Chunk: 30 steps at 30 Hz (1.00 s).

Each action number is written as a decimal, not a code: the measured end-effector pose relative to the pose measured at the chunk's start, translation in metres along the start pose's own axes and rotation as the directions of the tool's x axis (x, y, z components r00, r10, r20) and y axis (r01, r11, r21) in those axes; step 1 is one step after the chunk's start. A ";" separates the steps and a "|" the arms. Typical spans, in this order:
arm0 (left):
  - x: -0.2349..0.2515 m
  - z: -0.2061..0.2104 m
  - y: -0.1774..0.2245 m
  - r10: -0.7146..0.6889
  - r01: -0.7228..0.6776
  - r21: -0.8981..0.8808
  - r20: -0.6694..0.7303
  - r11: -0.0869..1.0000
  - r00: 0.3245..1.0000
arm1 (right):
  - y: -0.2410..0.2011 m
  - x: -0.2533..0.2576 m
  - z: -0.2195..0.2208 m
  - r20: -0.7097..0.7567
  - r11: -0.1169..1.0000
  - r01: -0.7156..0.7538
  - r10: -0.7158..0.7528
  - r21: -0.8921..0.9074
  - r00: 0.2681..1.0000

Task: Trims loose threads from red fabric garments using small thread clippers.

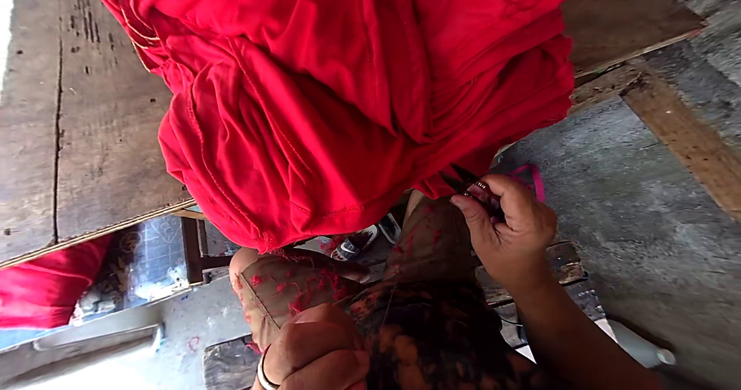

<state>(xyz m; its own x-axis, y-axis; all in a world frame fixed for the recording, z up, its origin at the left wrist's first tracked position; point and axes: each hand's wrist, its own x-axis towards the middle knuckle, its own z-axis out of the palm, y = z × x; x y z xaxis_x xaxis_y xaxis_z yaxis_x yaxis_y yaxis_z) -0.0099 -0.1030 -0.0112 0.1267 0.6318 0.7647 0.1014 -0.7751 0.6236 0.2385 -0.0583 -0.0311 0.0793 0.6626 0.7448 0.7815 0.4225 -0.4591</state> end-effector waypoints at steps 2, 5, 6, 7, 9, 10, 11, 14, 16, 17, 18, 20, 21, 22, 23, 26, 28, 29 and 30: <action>-0.001 0.001 0.001 0.005 -0.005 -0.003 0.005 1.000 1.000 | 0.004 0.005 0.000 -0.022 1.000 -0.007 0.007 -0.031 1.000; -0.002 0.000 0.001 0.007 -0.007 0.006 0.015 1.000 1.000 | 0.004 0.009 -0.002 0.000 0.999 0.029 -0.029 -0.023 1.000; -0.002 0.000 0.002 0.009 -0.009 0.012 0.016 1.000 1.000 | 0.003 0.009 -0.001 0.029 0.999 0.053 -0.053 -0.005 0.998; -0.001 -0.001 0.002 0.011 -0.011 0.016 0.016 1.000 1.000 | 0.001 0.007 -0.001 0.057 0.997 0.074 -0.074 0.012 0.996; -0.001 0.000 0.001 0.015 -0.015 0.017 0.007 1.000 1.000 | -0.002 0.002 0.002 0.101 0.994 0.092 -0.097 0.053 0.990; -0.001 0.000 0.001 0.014 -0.014 0.020 0.004 1.000 1.000 | -0.004 -0.001 0.003 0.114 0.992 0.095 -0.104 0.082 0.988; -0.001 0.000 0.001 0.006 -0.006 0.027 -0.002 1.000 1.000 | -0.004 -0.002 0.003 0.121 0.988 0.104 -0.117 0.112 0.986; -0.001 -0.002 0.000 -0.012 0.014 0.049 -0.057 0.999 0.998 | -0.008 -0.011 0.003 0.136 0.977 0.136 -0.159 0.166 0.978; 0.000 -0.004 -0.001 -0.011 0.015 0.051 -0.070 0.999 0.997 | -0.010 -0.016 0.003 0.111 0.982 0.128 -0.144 0.138 0.983; 0.000 -0.003 -0.001 -0.009 0.012 0.039 -0.067 0.999 0.998 | -0.010 -0.016 0.004 0.095 0.987 0.113 -0.123 0.111 0.988; -0.001 -0.003 -0.002 -0.005 0.006 0.022 -0.058 1.000 0.998 | -0.010 -0.016 0.005 0.077 0.993 0.089 -0.096 0.081 0.992; -0.002 -0.001 -0.002 0.003 -0.003 0.004 -0.017 1.000 1.000 | -0.011 -0.011 0.008 0.034 0.999 0.045 -0.046 0.027 0.998; -0.002 -0.001 -0.002 0.003 -0.003 -0.010 0.008 1.000 1.000 | -0.011 -0.007 0.011 0.012 1.000 0.030 -0.030 0.005 0.999; -0.002 -0.001 -0.001 0.003 -0.002 -0.019 0.031 1.000 1.000 | -0.011 -0.003 0.012 -0.007 1.000 0.018 -0.018 -0.014 1.000; -0.002 -0.002 -0.001 0.004 -0.003 -0.023 0.044 1.000 0.999 | -0.010 0.001 0.013 -0.019 1.000 0.007 -0.008 -0.027 1.000; -0.002 -0.003 -0.002 0.005 -0.004 -0.016 0.059 1.000 0.998 | -0.006 0.010 0.012 -0.025 0.997 -0.028 0.026 -0.069 0.999; 0.000 -0.004 -0.001 -0.002 0.001 0.020 0.066 1.000 0.998 | -0.002 0.015 0.010 -0.014 0.993 -0.060 0.059 -0.098 0.998; 0.003 -0.004 0.001 -0.008 0.004 0.063 0.064 0.998 0.998 | 0.000 0.017 0.009 -0.009 0.990 -0.077 0.076 -0.117 0.997; 0.004 -0.004 0.002 -0.014 0.008 0.096 0.063 0.995 0.998 | 0.003 0.018 0.008 -0.008 0.986 -0.095 0.094 -0.135 0.996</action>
<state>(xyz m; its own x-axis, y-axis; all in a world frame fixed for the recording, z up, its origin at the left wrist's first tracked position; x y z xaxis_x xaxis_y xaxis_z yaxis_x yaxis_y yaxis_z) -0.0129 -0.1025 -0.0064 0.1874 0.6414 0.7440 0.1969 -0.7665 0.6113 0.2375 -0.0403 -0.0223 0.1576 0.6944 0.7021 0.8466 0.2709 -0.4580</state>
